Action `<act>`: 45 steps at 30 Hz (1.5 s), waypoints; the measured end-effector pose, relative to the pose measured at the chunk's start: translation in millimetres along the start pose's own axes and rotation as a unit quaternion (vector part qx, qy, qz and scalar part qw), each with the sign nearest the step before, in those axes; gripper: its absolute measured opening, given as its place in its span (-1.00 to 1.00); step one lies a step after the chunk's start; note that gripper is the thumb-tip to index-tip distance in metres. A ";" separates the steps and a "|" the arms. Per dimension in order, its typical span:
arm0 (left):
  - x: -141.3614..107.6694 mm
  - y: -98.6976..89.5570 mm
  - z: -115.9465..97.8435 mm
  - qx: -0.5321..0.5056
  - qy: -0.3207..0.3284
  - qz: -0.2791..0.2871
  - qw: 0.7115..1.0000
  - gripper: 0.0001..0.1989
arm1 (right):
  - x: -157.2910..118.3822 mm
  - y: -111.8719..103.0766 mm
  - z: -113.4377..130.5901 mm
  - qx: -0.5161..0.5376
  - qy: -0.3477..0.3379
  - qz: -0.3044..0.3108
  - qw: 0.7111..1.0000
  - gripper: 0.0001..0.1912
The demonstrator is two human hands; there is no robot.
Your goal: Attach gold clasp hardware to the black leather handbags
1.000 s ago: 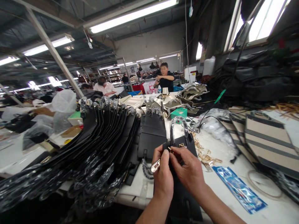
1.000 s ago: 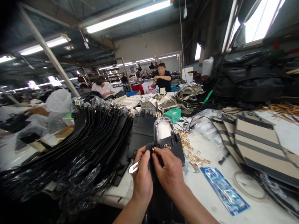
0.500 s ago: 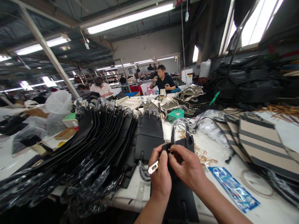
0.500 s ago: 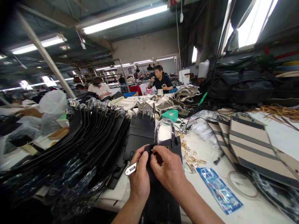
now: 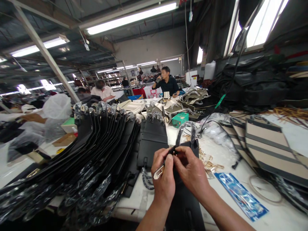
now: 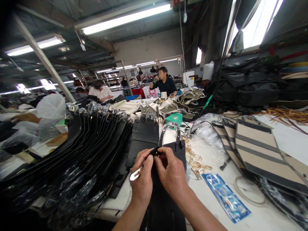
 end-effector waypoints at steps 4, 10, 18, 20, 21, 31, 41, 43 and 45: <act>4.7 -7.9 33.8 -0.072 -0.103 -0.017 0.992 -0.77 | -4.1 9.2 -3.9 0.055 -0.007 -0.011 0.998 -0.90; 11.2 -26.7 65.4 -0.137 -0.163 -0.083 0.974 -0.73 | 1.8 34.3 5.9 0.087 -0.089 0.010 0.992 -0.79; 60.4 -35.5 112.7 -0.214 -0.313 -0.089 0.921 -0.83 | 29.8 69.1 -8.1 0.084 -0.055 0.041 0.994 -0.74; 76.3 -50.9 128.4 -0.183 -0.349 -0.084 0.915 -0.80 | 25.6 67.2 -7.2 0.084 -0.083 0.053 0.992 -0.82; 84.3 -64.2 134.7 -0.157 -0.354 -0.100 0.917 -0.78 | 23.2 64.6 -10.1 0.084 -0.090 0.056 0.991 -0.85; 118.3 -103.0 179.7 -0.007 -0.344 -0.128 0.930 -0.60 | 64.2 54.1 -154.2 -0.153 0.084 0.158 0.972 -0.80; 108.1 -115.3 213.6 0.078 -0.414 -0.131 0.897 -0.52 | 144.3 128.4 -215.7 -0.117 0.179 0.172 0.962 -0.82; 110.1 -116.5 212.1 0.114 -0.416 -0.134 0.892 -0.52 | 143.6 139.1 -212.7 -0.109 0.180 0.148 0.966 -0.74; 112.1 -113.9 210.5 0.137 -0.416 -0.125 0.890 -0.53 | 140.4 140.6 -208.8 -0.105 0.176 0.128 0.970 -0.67</act>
Point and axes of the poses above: each hand's wrist, its own x-axis towards the middle knuckle, its own y-axis out of the palm, z = x × y, the point moved 10 cm from there along x, towards the middle knuckle, and after that the axes turned 4 degrees about -y, right-handed, at the moved point
